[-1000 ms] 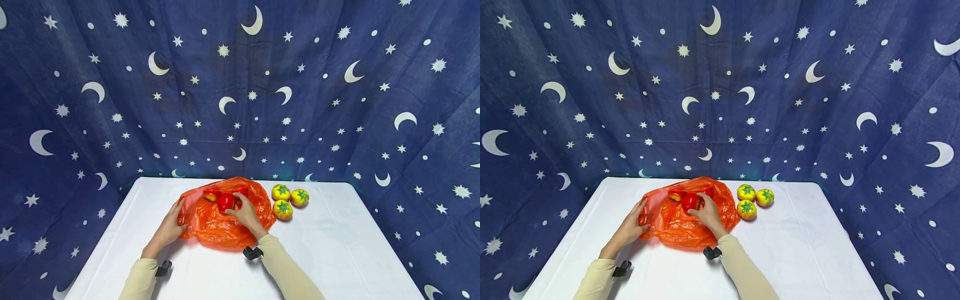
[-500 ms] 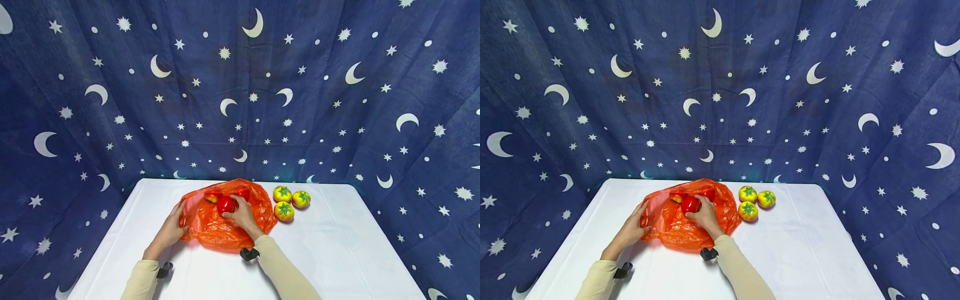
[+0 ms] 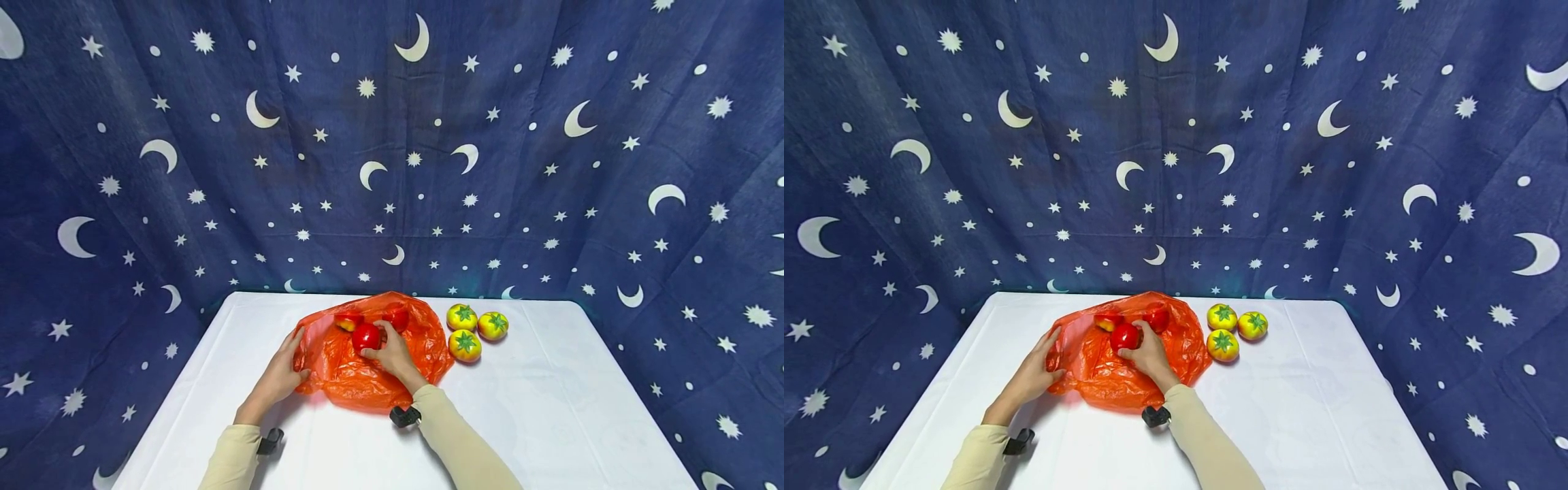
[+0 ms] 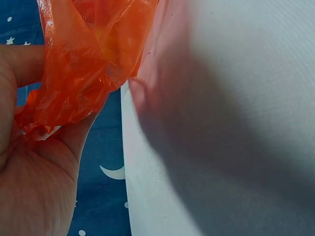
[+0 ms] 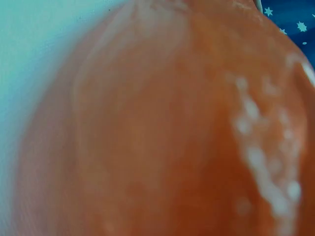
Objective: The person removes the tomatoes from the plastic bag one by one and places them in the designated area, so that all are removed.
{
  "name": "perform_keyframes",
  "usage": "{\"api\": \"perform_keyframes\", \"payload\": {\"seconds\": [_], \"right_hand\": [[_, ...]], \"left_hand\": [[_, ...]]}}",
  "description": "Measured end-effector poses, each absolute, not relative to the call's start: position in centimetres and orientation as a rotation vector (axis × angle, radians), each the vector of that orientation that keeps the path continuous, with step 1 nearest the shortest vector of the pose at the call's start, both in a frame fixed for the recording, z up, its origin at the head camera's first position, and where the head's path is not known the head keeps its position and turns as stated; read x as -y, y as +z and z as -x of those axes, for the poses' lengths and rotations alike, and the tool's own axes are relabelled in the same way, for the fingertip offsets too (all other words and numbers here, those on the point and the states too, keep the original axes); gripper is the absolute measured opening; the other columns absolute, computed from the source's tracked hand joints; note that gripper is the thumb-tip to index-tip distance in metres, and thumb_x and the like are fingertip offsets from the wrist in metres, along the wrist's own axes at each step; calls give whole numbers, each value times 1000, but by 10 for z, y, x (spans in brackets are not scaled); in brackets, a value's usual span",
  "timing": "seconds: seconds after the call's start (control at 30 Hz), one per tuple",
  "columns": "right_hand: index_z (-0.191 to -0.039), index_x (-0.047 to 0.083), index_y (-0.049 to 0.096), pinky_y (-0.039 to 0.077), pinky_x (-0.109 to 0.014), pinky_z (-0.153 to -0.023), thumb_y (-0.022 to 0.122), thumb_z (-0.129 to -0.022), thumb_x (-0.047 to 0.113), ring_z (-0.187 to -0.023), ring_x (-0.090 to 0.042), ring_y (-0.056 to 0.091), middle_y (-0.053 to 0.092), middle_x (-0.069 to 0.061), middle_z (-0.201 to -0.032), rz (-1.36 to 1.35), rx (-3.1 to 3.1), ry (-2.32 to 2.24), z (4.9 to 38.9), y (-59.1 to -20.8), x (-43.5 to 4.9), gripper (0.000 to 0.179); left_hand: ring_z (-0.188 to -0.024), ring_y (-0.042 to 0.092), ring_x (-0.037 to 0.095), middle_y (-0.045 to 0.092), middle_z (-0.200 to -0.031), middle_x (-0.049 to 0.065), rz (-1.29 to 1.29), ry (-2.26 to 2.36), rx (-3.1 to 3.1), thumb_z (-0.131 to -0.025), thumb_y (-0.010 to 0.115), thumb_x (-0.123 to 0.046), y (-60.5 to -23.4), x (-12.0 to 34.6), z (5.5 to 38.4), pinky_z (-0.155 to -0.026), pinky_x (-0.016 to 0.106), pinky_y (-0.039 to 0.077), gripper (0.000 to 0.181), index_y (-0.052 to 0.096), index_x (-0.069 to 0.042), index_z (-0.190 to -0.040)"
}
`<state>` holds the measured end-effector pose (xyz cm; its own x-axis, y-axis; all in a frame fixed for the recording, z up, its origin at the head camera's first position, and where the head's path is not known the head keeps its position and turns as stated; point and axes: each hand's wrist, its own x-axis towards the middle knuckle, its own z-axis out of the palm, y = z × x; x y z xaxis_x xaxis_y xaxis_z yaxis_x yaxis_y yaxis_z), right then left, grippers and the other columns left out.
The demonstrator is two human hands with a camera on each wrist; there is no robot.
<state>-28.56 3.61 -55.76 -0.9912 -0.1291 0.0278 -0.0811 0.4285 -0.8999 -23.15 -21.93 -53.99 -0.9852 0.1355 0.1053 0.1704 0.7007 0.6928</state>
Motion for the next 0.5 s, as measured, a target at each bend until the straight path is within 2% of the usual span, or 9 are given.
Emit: {"api": "perform_keyframes", "payload": {"seconds": [0.3, 0.5], "right_hand": [[-136, 12, 50, 52, -49, -98, 85, -74, 15, -113, -34, 60, 61, -17, -126, 180, -2610, -1666, 283, -555, -39, 71], [-137, 12, 50, 54, -49, -97, 84, -75, 16, -113, -34, 62, 60, -17, -129, 176, -2604, -1667, 279, -551, -41, 71]], "left_hand": [[-143, 29, 48, 17, -161, 23, 245, -1193, 2858, -79, 69, 3, -538, 220, 232, -116, 59, 28, 93, 18, -2, -156], [-143, 29, 48, 17, -161, 22, 262, -1196, 2848, -79, 69, 3, -537, 220, 232, -116, 59, 28, 93, 18, -3, -157]]}}
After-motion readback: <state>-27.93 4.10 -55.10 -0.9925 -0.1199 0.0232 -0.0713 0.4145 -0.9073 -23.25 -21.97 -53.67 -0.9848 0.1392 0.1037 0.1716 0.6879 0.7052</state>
